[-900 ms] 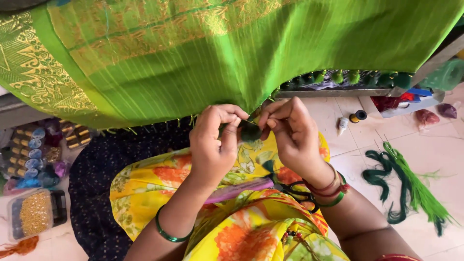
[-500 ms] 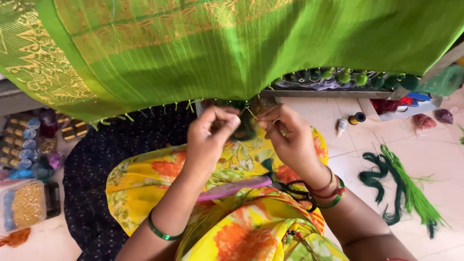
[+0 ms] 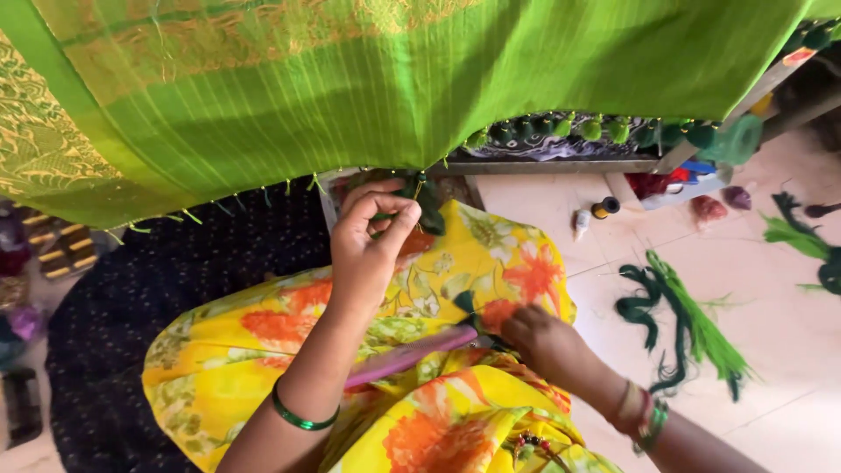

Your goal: Attaching decorative tassels and beads to the border of a green sari using thread, scissors, and a comb.

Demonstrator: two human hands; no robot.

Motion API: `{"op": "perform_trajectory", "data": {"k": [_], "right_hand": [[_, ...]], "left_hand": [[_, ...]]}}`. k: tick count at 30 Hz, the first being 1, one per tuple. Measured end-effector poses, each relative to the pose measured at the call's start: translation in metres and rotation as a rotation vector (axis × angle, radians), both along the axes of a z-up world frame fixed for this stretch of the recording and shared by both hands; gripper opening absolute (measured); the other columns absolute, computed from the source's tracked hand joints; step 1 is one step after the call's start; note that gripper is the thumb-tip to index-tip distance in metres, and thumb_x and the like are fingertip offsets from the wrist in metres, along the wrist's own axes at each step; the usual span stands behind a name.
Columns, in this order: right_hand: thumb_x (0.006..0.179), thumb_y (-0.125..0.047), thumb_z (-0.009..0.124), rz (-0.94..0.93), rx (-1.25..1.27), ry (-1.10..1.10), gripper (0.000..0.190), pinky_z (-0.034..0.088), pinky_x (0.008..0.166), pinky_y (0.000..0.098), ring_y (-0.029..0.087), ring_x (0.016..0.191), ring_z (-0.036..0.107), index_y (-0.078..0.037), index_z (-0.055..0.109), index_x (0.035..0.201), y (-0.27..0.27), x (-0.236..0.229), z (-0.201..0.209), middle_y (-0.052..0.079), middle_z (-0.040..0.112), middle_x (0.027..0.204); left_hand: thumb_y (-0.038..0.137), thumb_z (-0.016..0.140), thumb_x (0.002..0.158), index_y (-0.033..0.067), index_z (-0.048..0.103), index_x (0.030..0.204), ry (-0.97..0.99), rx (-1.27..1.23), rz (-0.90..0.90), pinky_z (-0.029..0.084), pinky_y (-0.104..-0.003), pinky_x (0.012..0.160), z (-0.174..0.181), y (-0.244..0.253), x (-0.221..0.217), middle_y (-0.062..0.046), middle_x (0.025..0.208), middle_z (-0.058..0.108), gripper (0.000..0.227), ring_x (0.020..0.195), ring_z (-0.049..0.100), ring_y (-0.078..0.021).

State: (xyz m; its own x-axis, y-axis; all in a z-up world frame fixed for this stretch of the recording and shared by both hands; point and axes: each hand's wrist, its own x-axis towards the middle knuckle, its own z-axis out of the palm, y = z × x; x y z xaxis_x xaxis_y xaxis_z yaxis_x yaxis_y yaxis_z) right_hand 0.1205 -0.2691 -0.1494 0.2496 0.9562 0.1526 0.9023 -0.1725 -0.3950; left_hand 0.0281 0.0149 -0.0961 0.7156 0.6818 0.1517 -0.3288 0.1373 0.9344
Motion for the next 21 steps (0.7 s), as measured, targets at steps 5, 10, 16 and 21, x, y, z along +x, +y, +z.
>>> {"op": "perform_trajectory", "data": {"k": [5, 10, 16, 21], "right_hand": [[0.088, -0.021, 0.073, -0.083, -0.109, -0.005, 0.026, 0.053, 0.084, 0.0404, 0.031, 0.100, 0.062, -0.007, 0.066, 0.109, -0.051, -0.028, 0.002, 0.008, 0.065, 0.103], [0.080, -0.014, 0.070, -0.141, -0.175, 0.036, 0.037, 0.050, 0.089, 0.0416, 0.032, 0.102, 0.059, -0.008, 0.068, 0.117, -0.066, -0.024, 0.001, 0.008, 0.066, 0.106], [0.083, -0.017, 0.068, -0.024, -0.152, -0.006, 0.038, 0.050, 0.093, 0.0424, 0.036, 0.111, 0.057, -0.004, 0.062, 0.118, -0.057, -0.017, -0.006, 0.014, 0.061, 0.115], [0.083, -0.019, 0.070, -0.233, -0.286, -0.048, 0.034, 0.053, 0.084, 0.0433, 0.035, 0.103, 0.062, -0.008, 0.066, 0.115, -0.113, 0.024, -0.067, 0.013, 0.066, 0.108]], "left_hand": [[0.017, 0.078, 0.093, 0.0090, 0.074, 0.096, 0.136, 0.430, 0.174, 0.051, -0.030, 0.085, -0.009, 0.002, 0.012, -0.002, 0.122, 0.064, 0.009, 0.111, 0.063, -0.0134], [0.016, 0.078, 0.093, 0.0097, 0.074, 0.094, 0.086, 0.247, 0.125, 0.052, -0.028, 0.084, -0.022, 0.000, 0.022, -0.002, 0.119, 0.065, 0.008, 0.106, 0.065, -0.0124], [0.016, 0.079, 0.092, 0.0094, 0.074, 0.094, 0.091, 0.374, 0.212, 0.053, -0.028, 0.084, -0.009, 0.000, 0.012, -0.003, 0.121, 0.066, 0.008, 0.110, 0.065, -0.0146], [0.014, 0.082, 0.090, 0.0081, 0.074, 0.094, 0.019, 0.817, 0.364, 0.049, -0.036, 0.101, 0.009, 0.009, 0.004, -0.006, 0.123, 0.066, 0.011, 0.120, 0.062, -0.0207]]}}
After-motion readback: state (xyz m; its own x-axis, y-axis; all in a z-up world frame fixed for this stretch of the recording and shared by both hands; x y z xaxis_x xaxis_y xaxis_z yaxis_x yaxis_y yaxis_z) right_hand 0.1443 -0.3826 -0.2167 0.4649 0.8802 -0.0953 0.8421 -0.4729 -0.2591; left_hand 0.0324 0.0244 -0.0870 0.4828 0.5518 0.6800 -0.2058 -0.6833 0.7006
